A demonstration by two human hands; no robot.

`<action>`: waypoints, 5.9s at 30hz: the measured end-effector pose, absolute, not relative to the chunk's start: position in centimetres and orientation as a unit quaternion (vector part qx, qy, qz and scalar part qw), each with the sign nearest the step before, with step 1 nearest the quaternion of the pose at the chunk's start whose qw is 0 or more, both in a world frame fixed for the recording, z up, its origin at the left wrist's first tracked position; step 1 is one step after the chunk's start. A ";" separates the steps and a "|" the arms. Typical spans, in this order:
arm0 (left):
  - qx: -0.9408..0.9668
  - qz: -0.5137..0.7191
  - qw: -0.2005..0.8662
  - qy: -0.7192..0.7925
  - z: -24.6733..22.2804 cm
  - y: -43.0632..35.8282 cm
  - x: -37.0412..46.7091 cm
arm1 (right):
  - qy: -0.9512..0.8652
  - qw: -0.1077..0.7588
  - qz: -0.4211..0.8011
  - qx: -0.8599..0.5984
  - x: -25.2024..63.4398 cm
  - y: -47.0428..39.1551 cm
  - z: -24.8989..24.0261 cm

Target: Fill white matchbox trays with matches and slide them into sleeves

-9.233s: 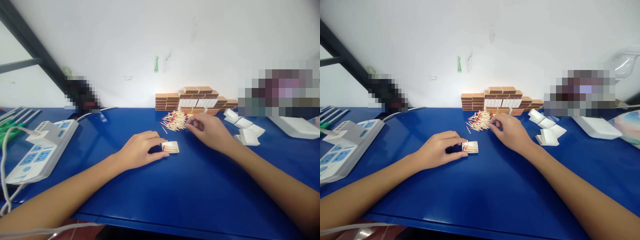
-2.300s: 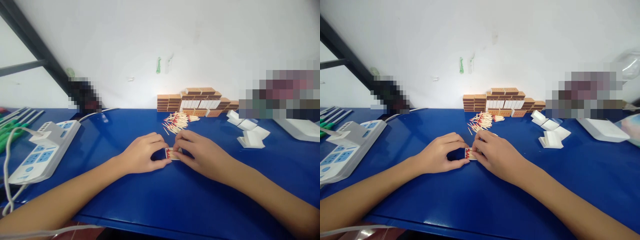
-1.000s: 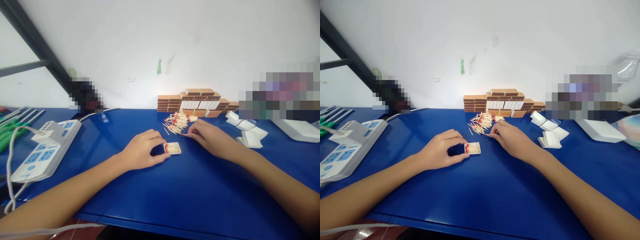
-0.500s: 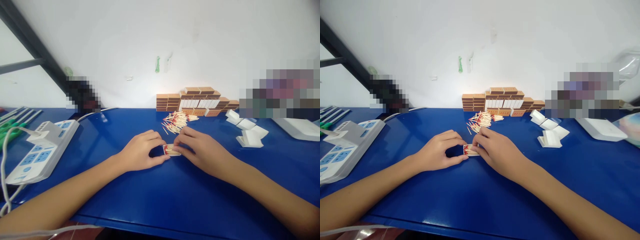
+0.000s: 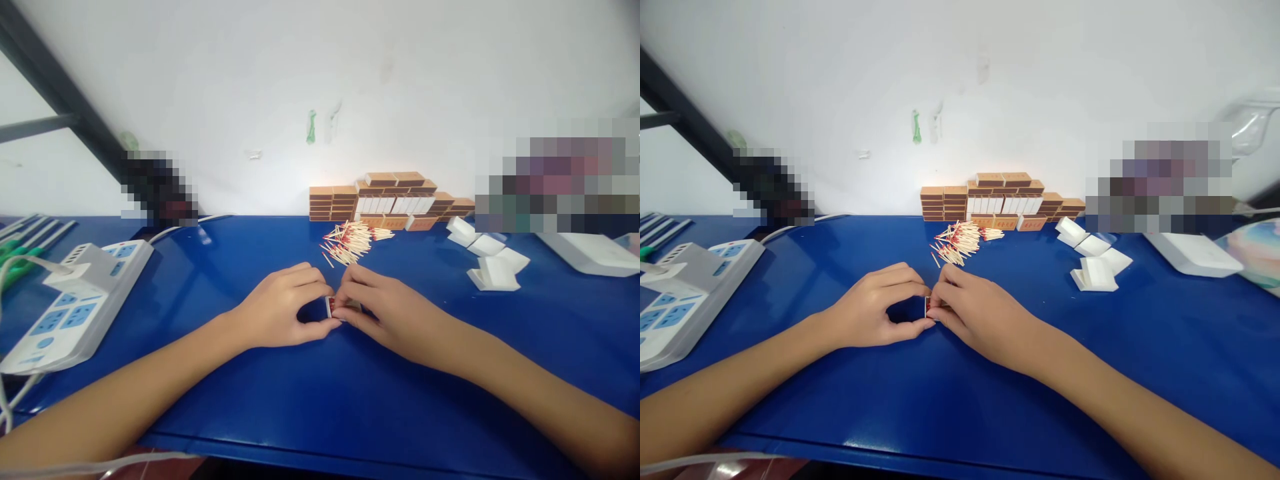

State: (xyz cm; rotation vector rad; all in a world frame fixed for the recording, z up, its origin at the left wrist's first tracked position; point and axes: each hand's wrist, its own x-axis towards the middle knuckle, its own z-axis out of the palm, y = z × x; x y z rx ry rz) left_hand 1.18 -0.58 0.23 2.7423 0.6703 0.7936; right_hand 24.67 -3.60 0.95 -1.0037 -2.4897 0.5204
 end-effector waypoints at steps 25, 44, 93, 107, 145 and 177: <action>0.927 0.243 0.107 0.265 -0.1 -0.2 0.8 | -0.821 0.220 0.059 -0.523 34.4 7.2 -2.4; 0.923 0.252 0.092 0.275 -0.2 -0.2 1.0 | -0.866 0.215 0.154 -0.425 25.7 -1.9 1.2; 0.926 0.257 0.106 0.255 0.0 -0.4 0.9 | -0.819 0.252 -0.056 -0.513 33.0 2.2 1.8; 0.910 0.256 0.077 0.316 0.3 -0.6 1.0 | -0.810 0.243 -0.028 -0.533 33.7 2.9 1.0; 0.905 0.200 0.122 0.355 0.0 -0.6 0.7 | -0.860 0.261 0.188 -0.397 25.2 -1.5 -0.4; 0.914 0.194 0.134 0.330 0.1 -0.8 0.7 | -0.842 0.237 0.238 -0.422 24.6 -2.2 0.8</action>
